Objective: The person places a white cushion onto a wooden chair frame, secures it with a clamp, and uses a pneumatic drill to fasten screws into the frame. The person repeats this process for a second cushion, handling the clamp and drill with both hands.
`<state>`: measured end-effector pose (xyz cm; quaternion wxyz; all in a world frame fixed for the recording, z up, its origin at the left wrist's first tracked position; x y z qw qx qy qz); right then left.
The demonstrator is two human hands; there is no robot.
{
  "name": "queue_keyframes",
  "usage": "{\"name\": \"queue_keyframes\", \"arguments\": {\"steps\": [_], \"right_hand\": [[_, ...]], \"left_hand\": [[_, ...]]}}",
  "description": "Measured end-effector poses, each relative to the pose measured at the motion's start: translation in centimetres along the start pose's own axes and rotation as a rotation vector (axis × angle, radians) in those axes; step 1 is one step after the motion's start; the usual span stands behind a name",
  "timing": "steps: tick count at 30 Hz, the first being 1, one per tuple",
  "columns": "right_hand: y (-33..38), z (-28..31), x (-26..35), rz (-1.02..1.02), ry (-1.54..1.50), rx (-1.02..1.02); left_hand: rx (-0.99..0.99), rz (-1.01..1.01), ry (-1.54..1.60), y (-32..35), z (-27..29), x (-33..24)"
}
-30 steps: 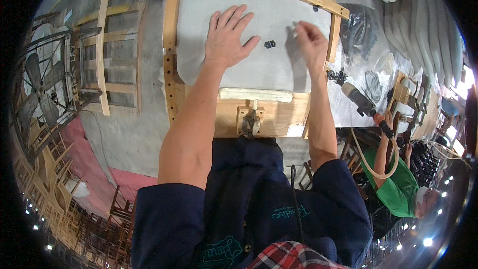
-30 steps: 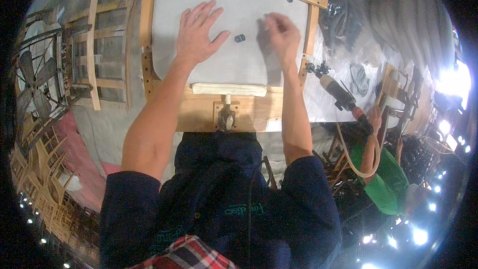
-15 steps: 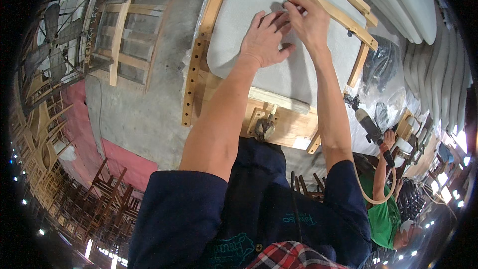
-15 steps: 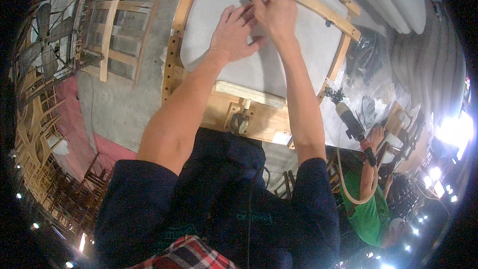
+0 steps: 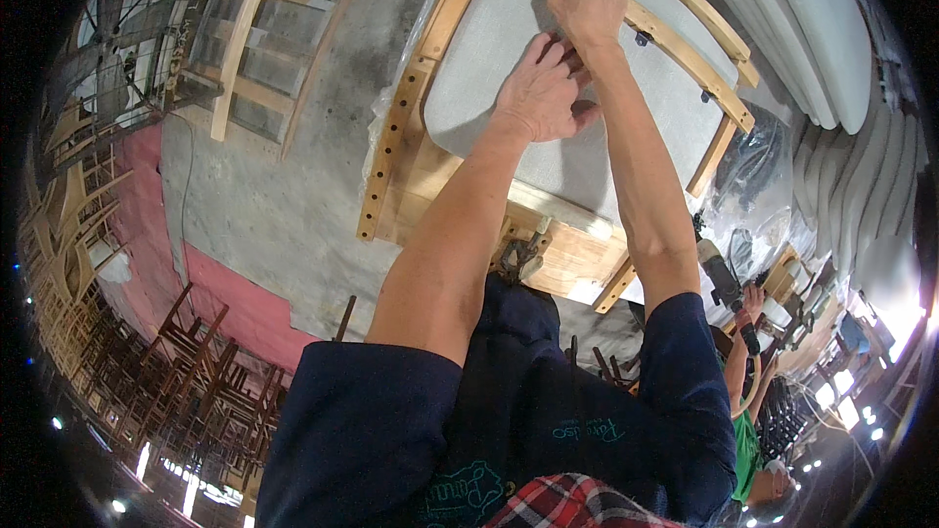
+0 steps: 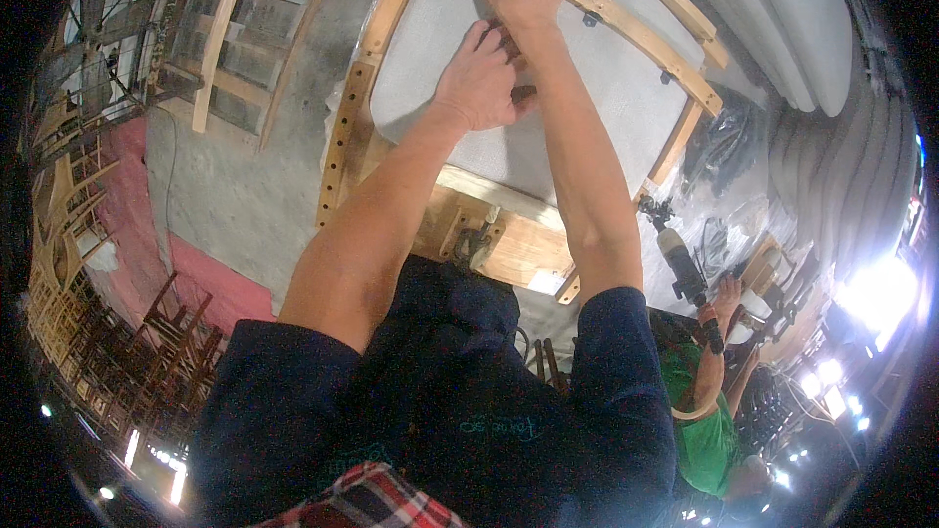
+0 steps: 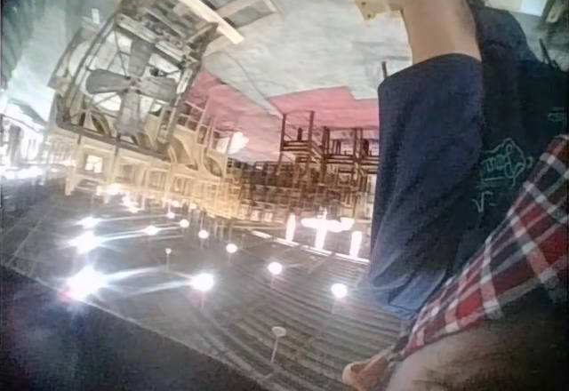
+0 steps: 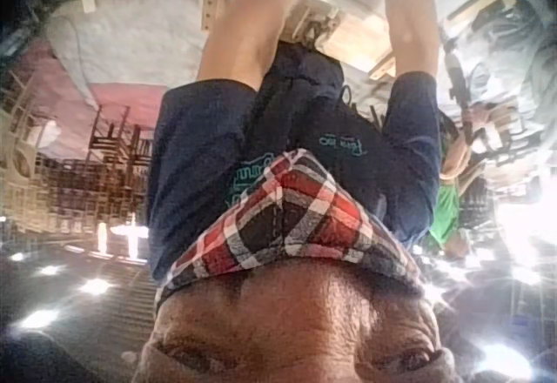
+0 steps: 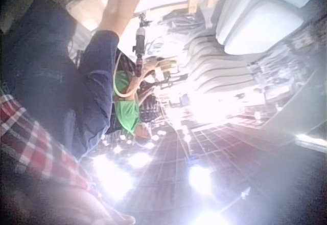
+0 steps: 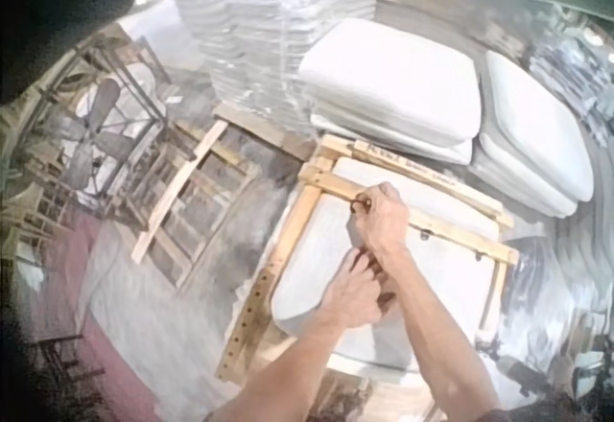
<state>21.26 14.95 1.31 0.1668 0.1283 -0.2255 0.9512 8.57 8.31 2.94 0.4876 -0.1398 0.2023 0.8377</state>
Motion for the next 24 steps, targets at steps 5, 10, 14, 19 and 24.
{"name": "queue_keyframes", "arguments": {"steps": [5,10,14,19,24], "right_hand": [[-0.1,0.1,0.4,-0.087,-0.074,0.021],[4.7,6.8,0.7,-0.362,-0.338,-0.104],[17.8,14.2,-1.7,-0.669,-0.374,-0.091],[33.4,22.5,-6.4,-1.033,-0.338,-0.258],[37.2,25.7,-11.9,-1.16,-0.419,-0.614]], "left_hand": [[0.041,0.029,-0.029,-0.1,0.1,-0.2],[-0.142,-0.023,-0.016,0.1,-1.0,0.1],[-0.303,-0.122,0.11,0.3,-1.3,0.9],[-0.331,-0.131,0.06,-0.3,-1.9,0.6],[-0.4,-0.21,0.065,-0.6,-2.1,0.6]]}}
Point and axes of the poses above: each hand's wrist, its own y-axis away from the middle knuckle, its own z-axis out of the back of the hand, x = y × z, the point moved 3 cm from there along -y, towards the middle knuckle, and after that the axes turned 8 degrees about y, right-handed, at the moved point
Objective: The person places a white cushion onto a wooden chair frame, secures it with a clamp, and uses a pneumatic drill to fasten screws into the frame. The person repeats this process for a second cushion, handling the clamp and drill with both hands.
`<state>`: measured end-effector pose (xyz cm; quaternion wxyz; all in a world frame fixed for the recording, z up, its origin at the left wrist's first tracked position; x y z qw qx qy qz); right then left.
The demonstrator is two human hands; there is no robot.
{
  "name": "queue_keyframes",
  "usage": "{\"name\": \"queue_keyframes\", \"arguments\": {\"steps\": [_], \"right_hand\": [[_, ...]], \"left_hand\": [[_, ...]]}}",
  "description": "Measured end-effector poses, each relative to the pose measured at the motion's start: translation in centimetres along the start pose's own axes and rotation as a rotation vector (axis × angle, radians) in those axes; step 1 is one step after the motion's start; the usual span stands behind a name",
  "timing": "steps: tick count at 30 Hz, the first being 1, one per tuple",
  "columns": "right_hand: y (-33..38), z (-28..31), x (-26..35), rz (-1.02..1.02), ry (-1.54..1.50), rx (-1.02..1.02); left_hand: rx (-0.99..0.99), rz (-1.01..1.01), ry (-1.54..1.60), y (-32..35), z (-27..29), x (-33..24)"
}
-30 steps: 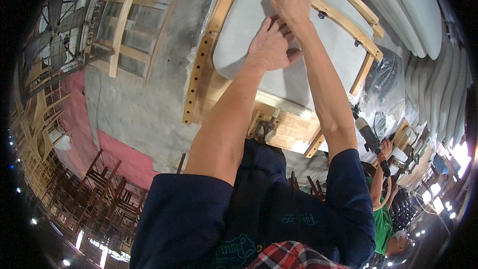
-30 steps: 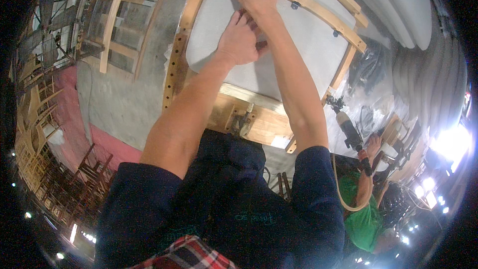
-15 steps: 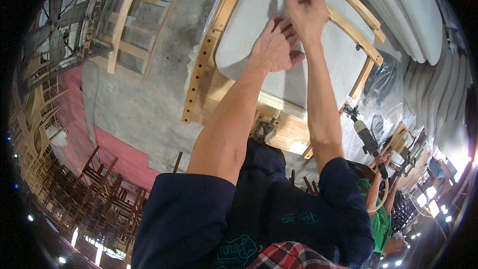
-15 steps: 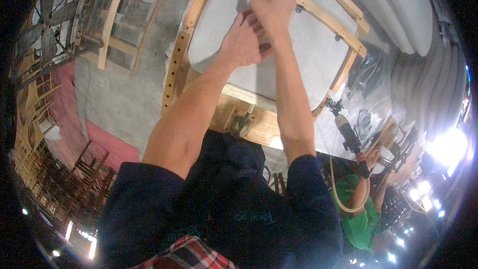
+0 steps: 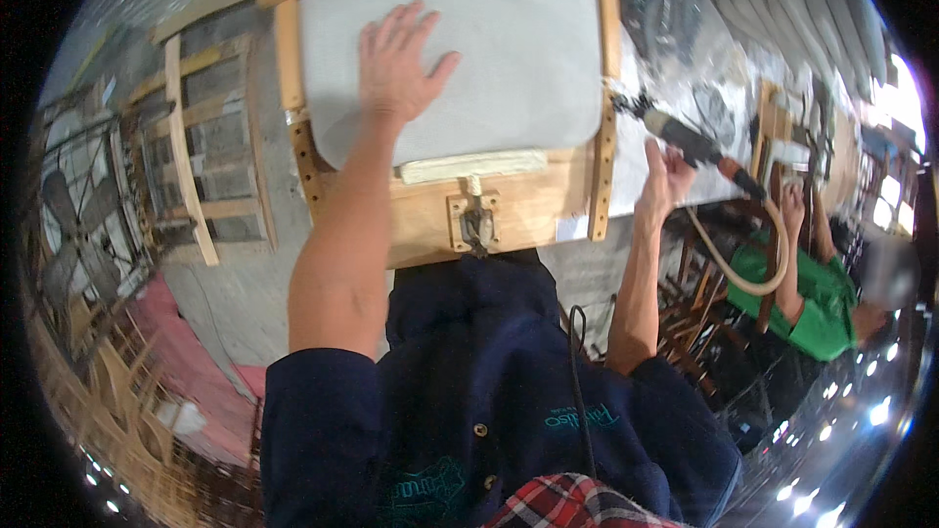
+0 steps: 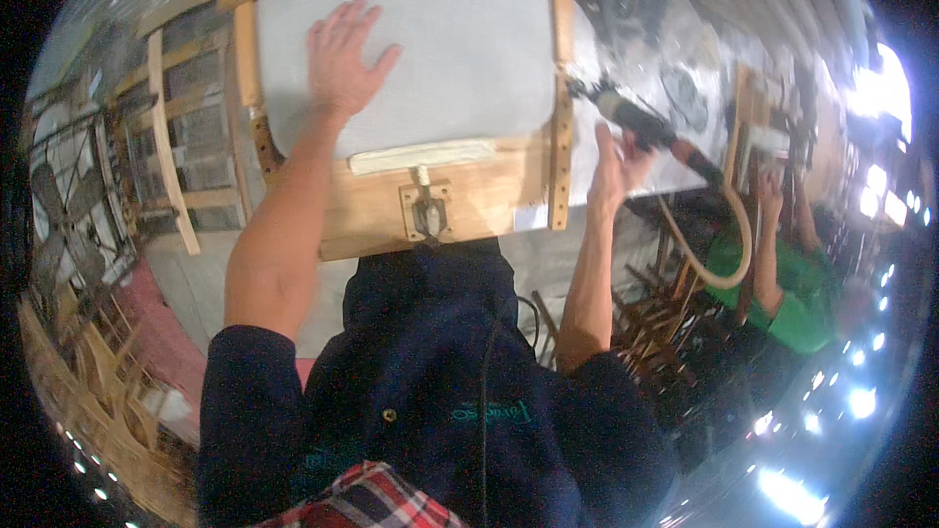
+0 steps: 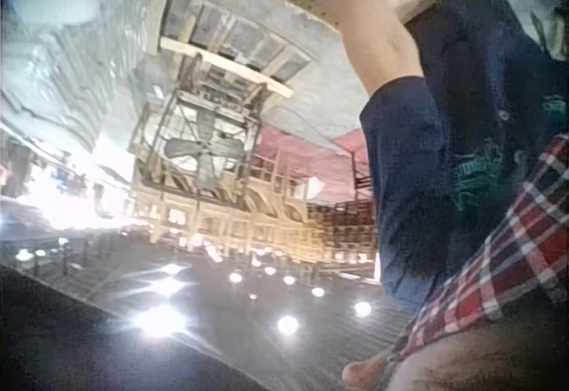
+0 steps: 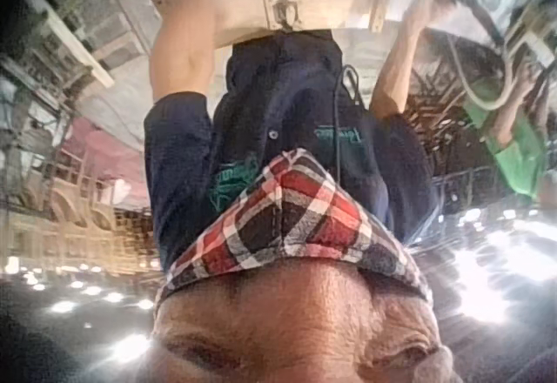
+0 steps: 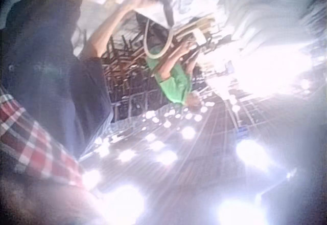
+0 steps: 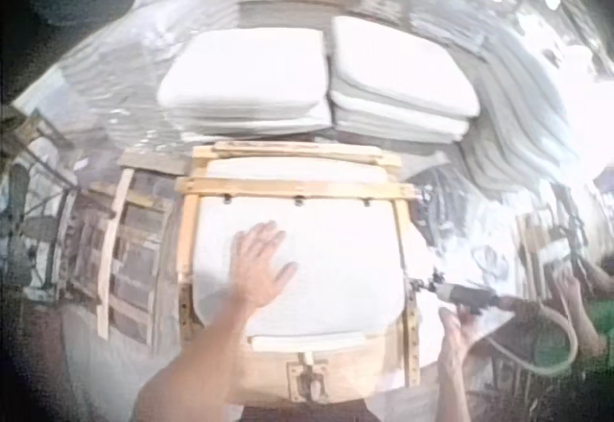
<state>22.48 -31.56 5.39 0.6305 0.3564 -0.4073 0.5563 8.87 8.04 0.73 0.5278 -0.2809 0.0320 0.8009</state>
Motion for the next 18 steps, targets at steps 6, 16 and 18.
{"name": "queue_keyframes", "arguments": {"steps": [6,16,18], "right_hand": [[-5.2,-3.9,-1.4,0.214,-0.203,0.109],[-6.7,-3.3,0.4,0.274,-0.288,0.119],[-6.2,-3.5,0.7,0.319,-0.253,0.154]], "left_hand": [[-0.005,-0.038,-0.038,0.0,0.0,-0.2],[-0.069,-0.138,-0.051,-0.2,0.1,-0.5],[-0.075,-0.115,-0.064,0.2,-0.1,0.3]]}}
Point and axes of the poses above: each hand's wrist, its own y-axis away from the middle knuckle, its own z-axis out of the back of the hand, x = y × z, the point moved 3 cm from there along -y, towards the middle knuckle, and after that the axes turned 8 degrees about y, right-handed, at the moved point
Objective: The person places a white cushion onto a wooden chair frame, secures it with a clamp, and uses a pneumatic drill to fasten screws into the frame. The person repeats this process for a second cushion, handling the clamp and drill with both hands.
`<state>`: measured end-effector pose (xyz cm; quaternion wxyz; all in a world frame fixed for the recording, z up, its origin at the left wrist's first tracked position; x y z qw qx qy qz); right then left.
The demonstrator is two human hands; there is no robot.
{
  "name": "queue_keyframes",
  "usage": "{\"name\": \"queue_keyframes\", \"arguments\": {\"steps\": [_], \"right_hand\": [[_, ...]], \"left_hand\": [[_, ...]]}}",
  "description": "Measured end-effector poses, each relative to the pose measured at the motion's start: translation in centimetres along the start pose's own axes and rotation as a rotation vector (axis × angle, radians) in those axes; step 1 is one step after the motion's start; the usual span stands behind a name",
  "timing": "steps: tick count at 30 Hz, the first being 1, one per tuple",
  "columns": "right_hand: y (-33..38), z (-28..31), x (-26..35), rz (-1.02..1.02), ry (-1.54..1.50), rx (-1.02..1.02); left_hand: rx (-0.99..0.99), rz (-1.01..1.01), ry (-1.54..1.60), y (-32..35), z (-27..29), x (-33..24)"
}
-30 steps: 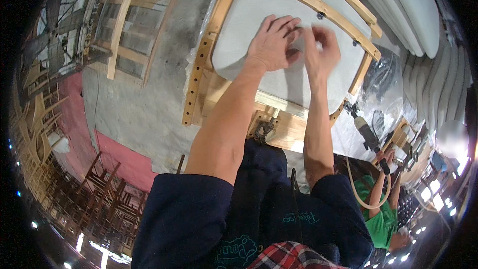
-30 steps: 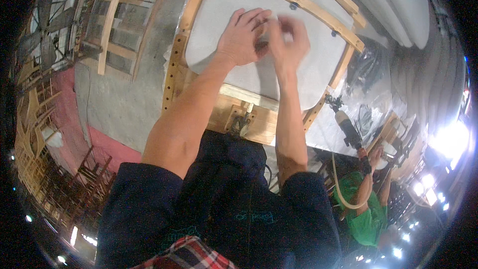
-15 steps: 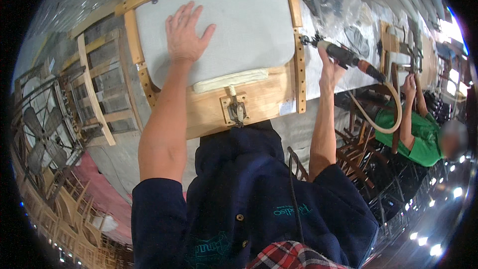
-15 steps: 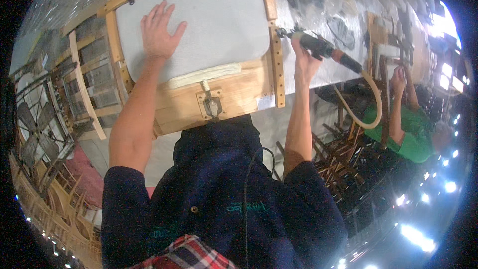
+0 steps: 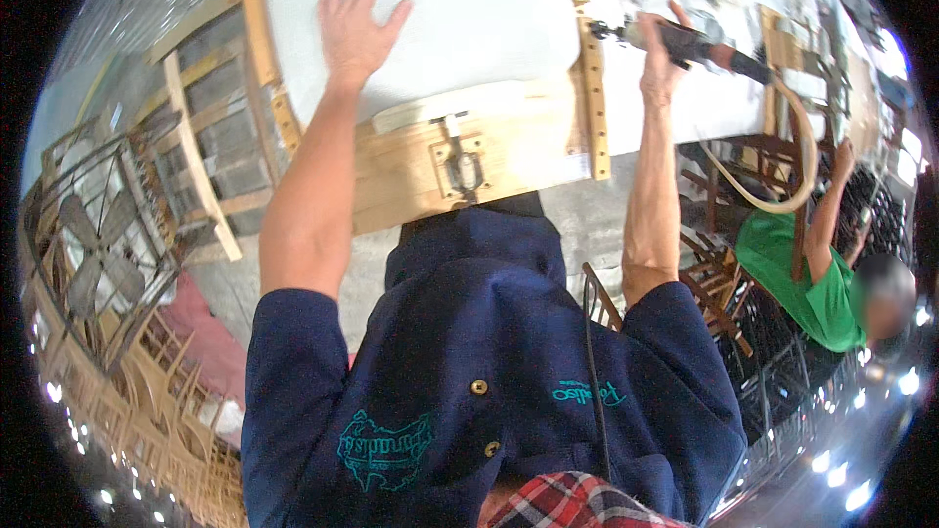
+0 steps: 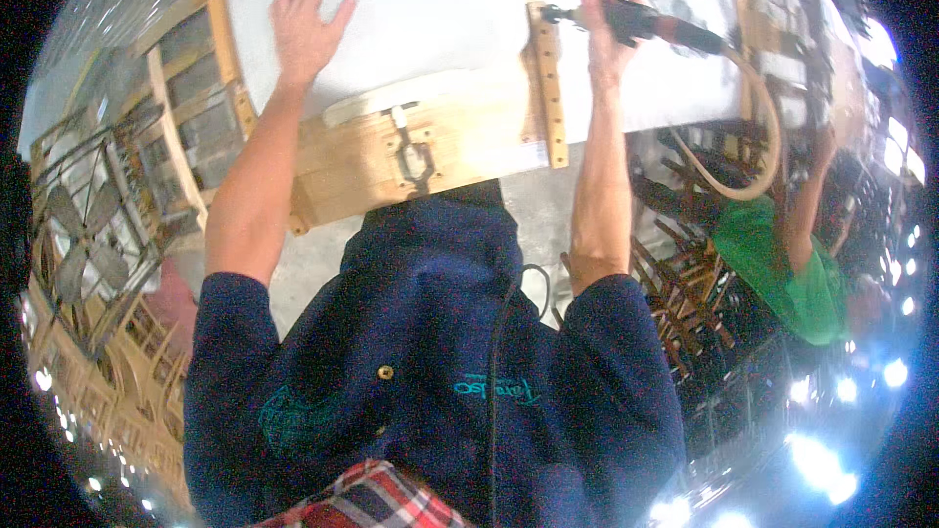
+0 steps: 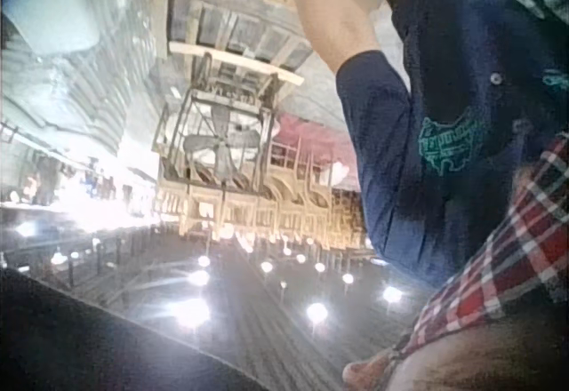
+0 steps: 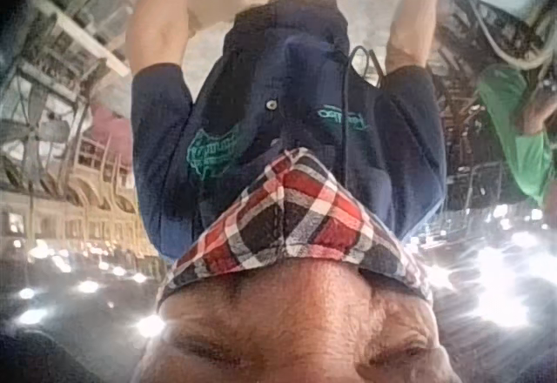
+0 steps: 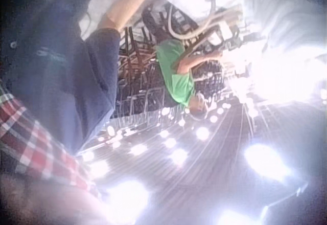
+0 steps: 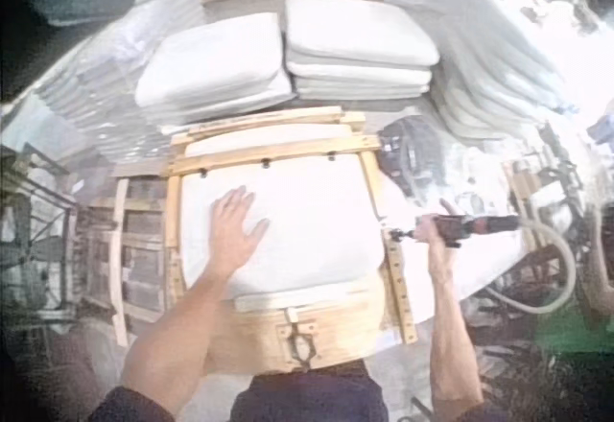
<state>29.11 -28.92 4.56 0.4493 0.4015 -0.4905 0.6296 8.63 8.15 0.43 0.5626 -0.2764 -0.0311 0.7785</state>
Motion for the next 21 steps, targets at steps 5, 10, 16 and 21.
{"name": "queue_keyframes", "arguments": {"steps": [5,10,16,21], "right_hand": [[2.4,3.7,-3.1,-0.288,0.854,0.31],[2.5,5.5,-8.1,-0.248,1.01,0.272],[1.2,2.8,-11.9,0.169,1.086,0.267],[2.2,3.1,-12.9,0.173,0.966,0.145]], "left_hand": [[0.031,0.042,-0.048,0.0,-0.2,-0.1],[0.043,0.047,-0.014,-0.2,-0.2,-0.2],[0.036,0.051,-0.02,-0.2,-0.2,0.0],[0.043,0.052,0.002,-0.2,0.0,-0.3]]}}
Point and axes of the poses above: each hand's wrist, its own y-axis away from the middle knuckle, its own z-axis out of the back of the hand, x = y × z, the point moved 3 cm from there along -y, towards the middle knuckle, and after that the axes turned 8 degrees about y, right-handed, at the moved point
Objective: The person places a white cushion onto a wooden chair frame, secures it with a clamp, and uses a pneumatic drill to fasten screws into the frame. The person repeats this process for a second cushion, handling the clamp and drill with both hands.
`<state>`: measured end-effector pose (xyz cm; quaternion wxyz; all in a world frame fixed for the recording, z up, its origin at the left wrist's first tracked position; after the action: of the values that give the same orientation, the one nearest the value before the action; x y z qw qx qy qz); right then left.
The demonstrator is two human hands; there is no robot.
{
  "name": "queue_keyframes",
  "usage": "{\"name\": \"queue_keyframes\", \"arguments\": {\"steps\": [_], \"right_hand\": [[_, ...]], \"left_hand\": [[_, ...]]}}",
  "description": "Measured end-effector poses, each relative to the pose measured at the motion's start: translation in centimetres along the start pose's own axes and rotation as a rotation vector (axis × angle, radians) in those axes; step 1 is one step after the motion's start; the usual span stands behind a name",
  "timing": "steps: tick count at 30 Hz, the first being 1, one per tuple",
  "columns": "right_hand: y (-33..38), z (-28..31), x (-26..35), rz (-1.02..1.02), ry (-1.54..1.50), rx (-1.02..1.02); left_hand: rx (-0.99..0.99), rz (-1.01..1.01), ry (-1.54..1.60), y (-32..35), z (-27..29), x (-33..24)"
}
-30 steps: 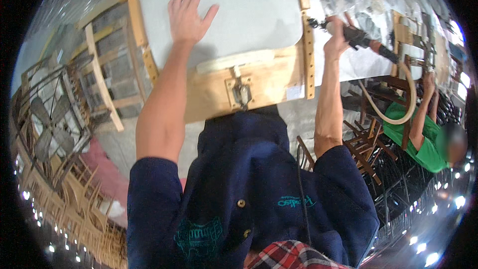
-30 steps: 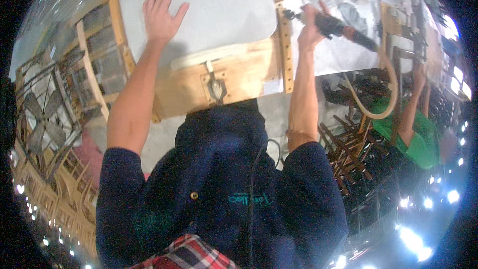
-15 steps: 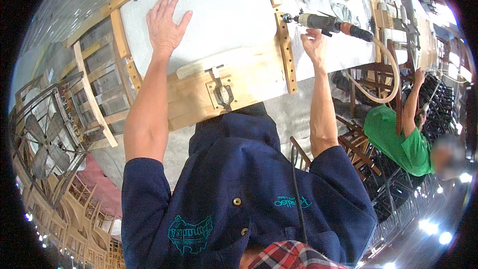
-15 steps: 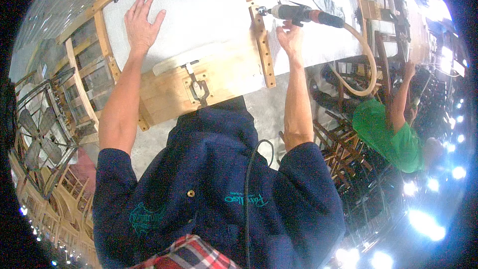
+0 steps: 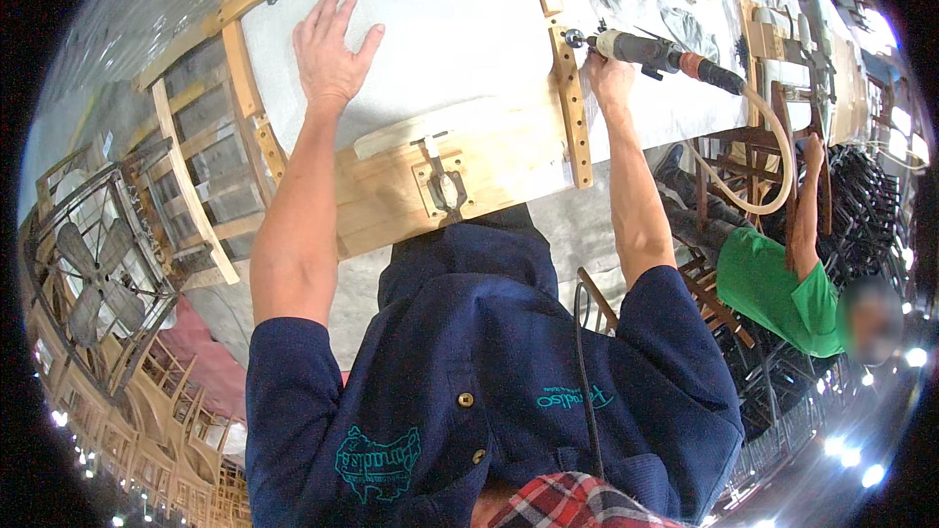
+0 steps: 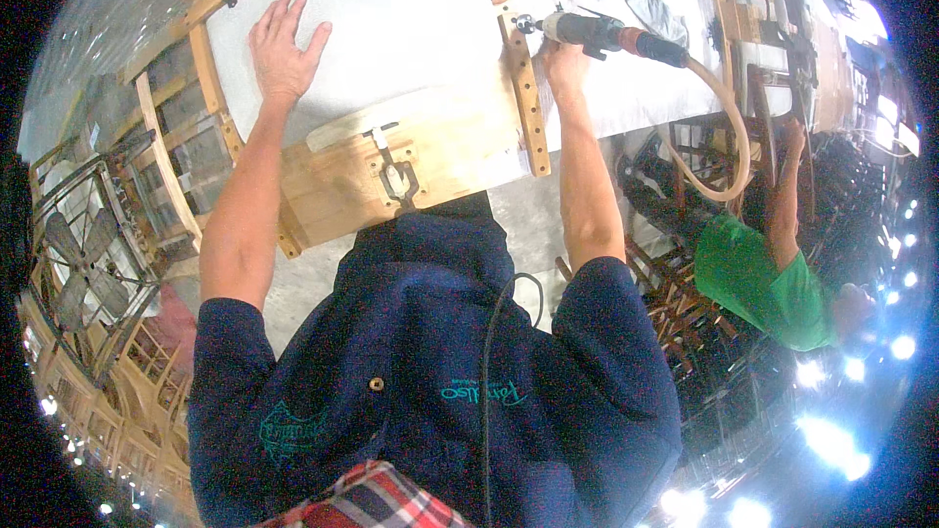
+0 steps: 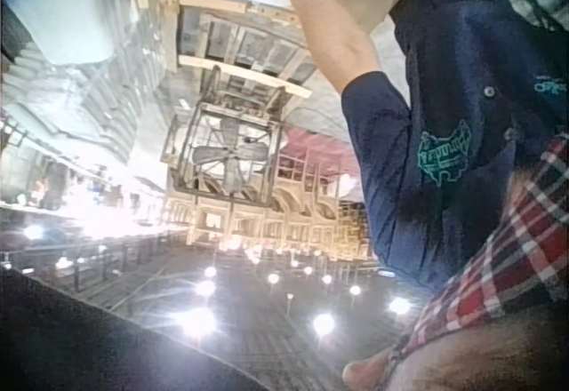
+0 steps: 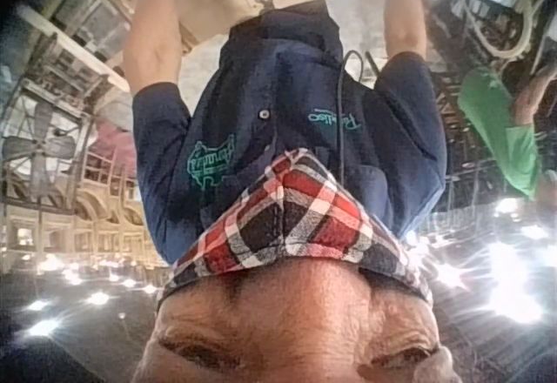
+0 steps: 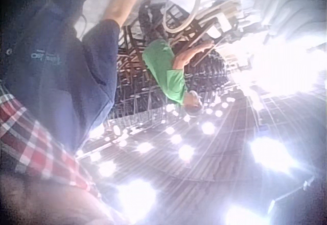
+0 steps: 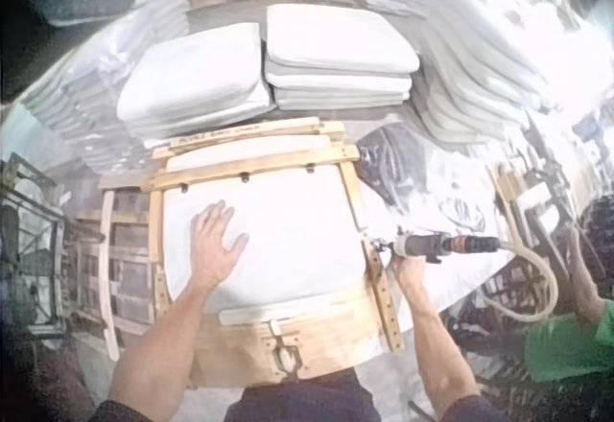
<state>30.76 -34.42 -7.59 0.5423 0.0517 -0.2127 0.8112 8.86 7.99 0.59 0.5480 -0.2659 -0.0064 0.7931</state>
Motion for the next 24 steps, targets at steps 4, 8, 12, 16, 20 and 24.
{"name": "queue_keyframes", "arguments": {"steps": [4,8,12,16,20,24], "right_hand": [[1.1,0.3,-0.3,-0.003,0.099,0.026],[1.1,1.1,-0.1,-0.042,0.153,0.109],[1.0,1.2,0.1,-0.085,0.199,0.12],[1.7,1.4,-0.7,-0.181,0.051,0.143],[3.6,1.5,-2.7,-0.629,-0.702,0.224],[4.7,3.7,-0.2,-0.834,-1.209,0.217]], "left_hand": [[0.002,0.014,-0.012,0.1,0.1,0.0],[0.01,0.015,-0.016,0.2,0.0,0.0],[0.029,0.028,-0.027,0.1,-0.1,0.3],[0.026,0.023,-0.032,0.1,-0.1,0.2],[0.025,0.019,-0.018,-0.1,-0.3,0.1],[0.011,0.019,-0.009,0.2,-0.2,0.1]]}}
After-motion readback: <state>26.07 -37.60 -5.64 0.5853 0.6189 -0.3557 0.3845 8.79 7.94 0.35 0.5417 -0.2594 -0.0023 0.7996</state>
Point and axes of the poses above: each hand's wrist, its own y-axis away from the middle knuckle, its own z-axis out of the back of the hand, x = y × z, the point moved 3 cm from there along -y, towards the middle knuckle, and after that the axes turned 8 degrees about y, right-handed, at the moved point
